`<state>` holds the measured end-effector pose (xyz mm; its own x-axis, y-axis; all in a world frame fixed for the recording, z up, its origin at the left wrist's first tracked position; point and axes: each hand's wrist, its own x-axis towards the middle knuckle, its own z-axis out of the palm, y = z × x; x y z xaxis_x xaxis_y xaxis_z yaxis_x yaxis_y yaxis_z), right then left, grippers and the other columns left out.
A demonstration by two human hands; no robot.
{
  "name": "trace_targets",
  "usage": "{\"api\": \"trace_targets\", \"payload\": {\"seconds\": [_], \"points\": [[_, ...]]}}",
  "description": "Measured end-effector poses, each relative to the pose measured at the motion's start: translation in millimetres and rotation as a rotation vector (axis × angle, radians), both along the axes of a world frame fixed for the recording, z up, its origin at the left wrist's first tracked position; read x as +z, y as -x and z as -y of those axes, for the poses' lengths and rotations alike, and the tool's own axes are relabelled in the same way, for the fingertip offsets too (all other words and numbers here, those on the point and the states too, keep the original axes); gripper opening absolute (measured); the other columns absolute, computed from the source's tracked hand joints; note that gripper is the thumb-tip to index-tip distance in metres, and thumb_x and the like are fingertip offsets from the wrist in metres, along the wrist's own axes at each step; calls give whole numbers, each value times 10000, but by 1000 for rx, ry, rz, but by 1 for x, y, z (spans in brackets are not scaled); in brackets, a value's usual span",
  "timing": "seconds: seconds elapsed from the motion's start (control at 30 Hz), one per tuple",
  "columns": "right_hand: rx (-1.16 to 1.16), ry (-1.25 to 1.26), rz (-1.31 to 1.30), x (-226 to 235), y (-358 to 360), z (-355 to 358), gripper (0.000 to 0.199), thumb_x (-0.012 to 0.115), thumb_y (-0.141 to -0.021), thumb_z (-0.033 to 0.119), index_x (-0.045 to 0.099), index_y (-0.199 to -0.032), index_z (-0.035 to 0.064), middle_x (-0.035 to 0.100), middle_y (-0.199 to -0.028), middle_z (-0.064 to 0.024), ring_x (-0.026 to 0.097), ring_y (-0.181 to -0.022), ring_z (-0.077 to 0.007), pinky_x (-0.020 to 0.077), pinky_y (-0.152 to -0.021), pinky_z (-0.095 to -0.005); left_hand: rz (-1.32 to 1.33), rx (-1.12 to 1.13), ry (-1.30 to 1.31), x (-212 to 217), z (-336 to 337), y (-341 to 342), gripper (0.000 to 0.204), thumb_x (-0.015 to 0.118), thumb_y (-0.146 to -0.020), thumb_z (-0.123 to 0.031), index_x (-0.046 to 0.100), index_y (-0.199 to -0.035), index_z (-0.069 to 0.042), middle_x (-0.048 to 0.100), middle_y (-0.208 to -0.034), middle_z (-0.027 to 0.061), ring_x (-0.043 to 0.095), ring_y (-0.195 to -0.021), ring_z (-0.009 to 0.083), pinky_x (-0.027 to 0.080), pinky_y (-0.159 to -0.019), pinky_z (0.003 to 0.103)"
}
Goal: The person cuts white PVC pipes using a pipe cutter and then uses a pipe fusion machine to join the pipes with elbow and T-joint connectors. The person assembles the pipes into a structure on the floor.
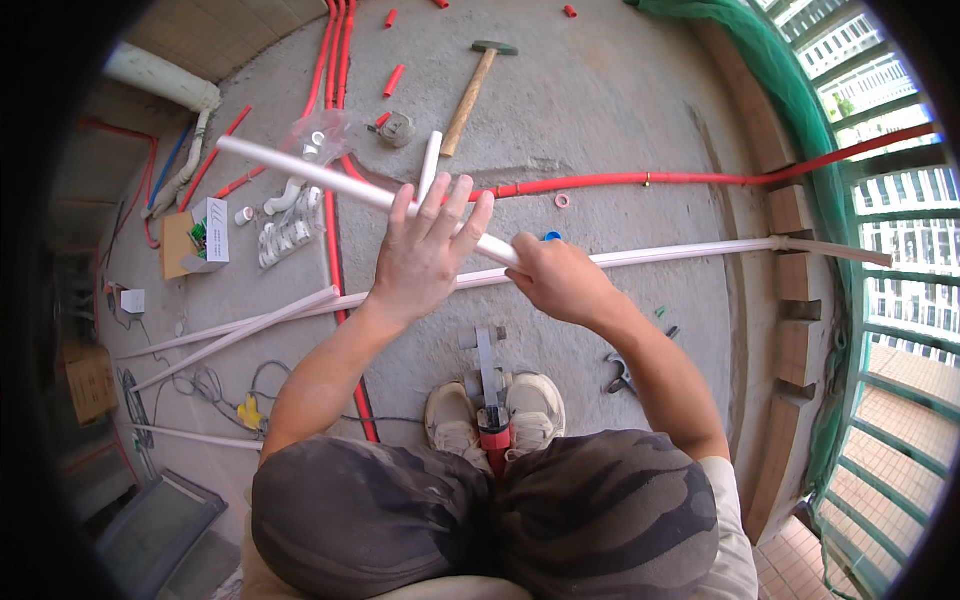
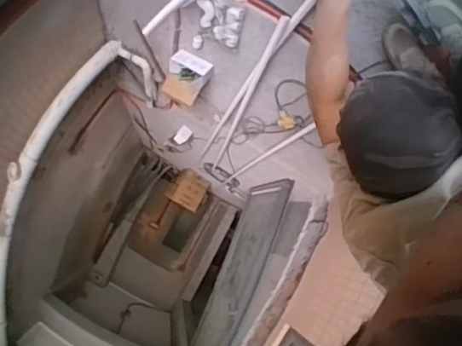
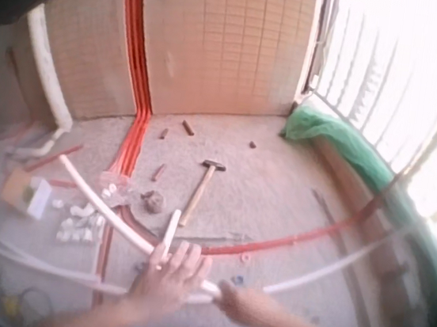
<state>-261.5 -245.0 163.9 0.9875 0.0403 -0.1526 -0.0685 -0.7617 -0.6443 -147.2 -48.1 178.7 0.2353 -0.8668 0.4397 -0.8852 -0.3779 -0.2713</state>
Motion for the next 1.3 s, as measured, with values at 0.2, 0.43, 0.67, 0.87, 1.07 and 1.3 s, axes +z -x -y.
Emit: {"api": "trace_targets", "payload": {"seconds": [0.2,0.43,0.67,0.87,1.07,1.3], "points": [[268,273,5,-13,-1,-3,131,610,-924,132,532,-963,34,678,-736,-189,664,-671,-439,529,-619,-535,-712,242,-427,-15,-32,-4,93,638,-833,-107,658,-883,-31,736,-842,175,742,-773,383,592,-701,495],[-234,184,-101,-54,15,55,168,623,-956,191,661,-967,28,710,-814,-221,684,-783,-437,532,-727,-530,-1129,846,-295,-53,-78,-37,464,723,-922,-387,682,-1067,52,715,-979,307,707,-956,448,552,-838,526],[-318,-16,-162,-75,33,28,202,674,-930,194,684,-963,-5,682,-753,-212,679,-712,-361,516,-681,-439,-1270,897,-267,-86,-54,-34,472,750,-884,-378,722,-1062,58,719,-1043,300,704,-1001,450,559,-881,507],[-346,-251,-118,-57,29,21,213,680,-931,200,683,-974,-8,714,-832,-191,693,-762,-330,532,-715,-416,-1278,823,-243,-76,-61,-36,437,757,-868,-301,696,-1066,84,711,-999,326,707,-970,460,564,-866,507],[-317,-387,-53,-47,10,12,212,673,-945,179,677,-984,-29,702,-818,-183,677,-736,-289,520,-696,-401,-1207,765,-162,-66,-57,-41,376,769,-864,-291,717,-1043,36,725,-900,269,728,-887,410,560,-783,477],[-315,-438,-112,-36,13,19,215,686,-943,185,686,-1003,-21,666,-769,-132,598,-693,-175,499,-662,-352,-886,604,660,154,-88,-48,433,738,-941,-307,654,-1204,28,653,-767,51,534,-601,97,428,-586,255]]}}
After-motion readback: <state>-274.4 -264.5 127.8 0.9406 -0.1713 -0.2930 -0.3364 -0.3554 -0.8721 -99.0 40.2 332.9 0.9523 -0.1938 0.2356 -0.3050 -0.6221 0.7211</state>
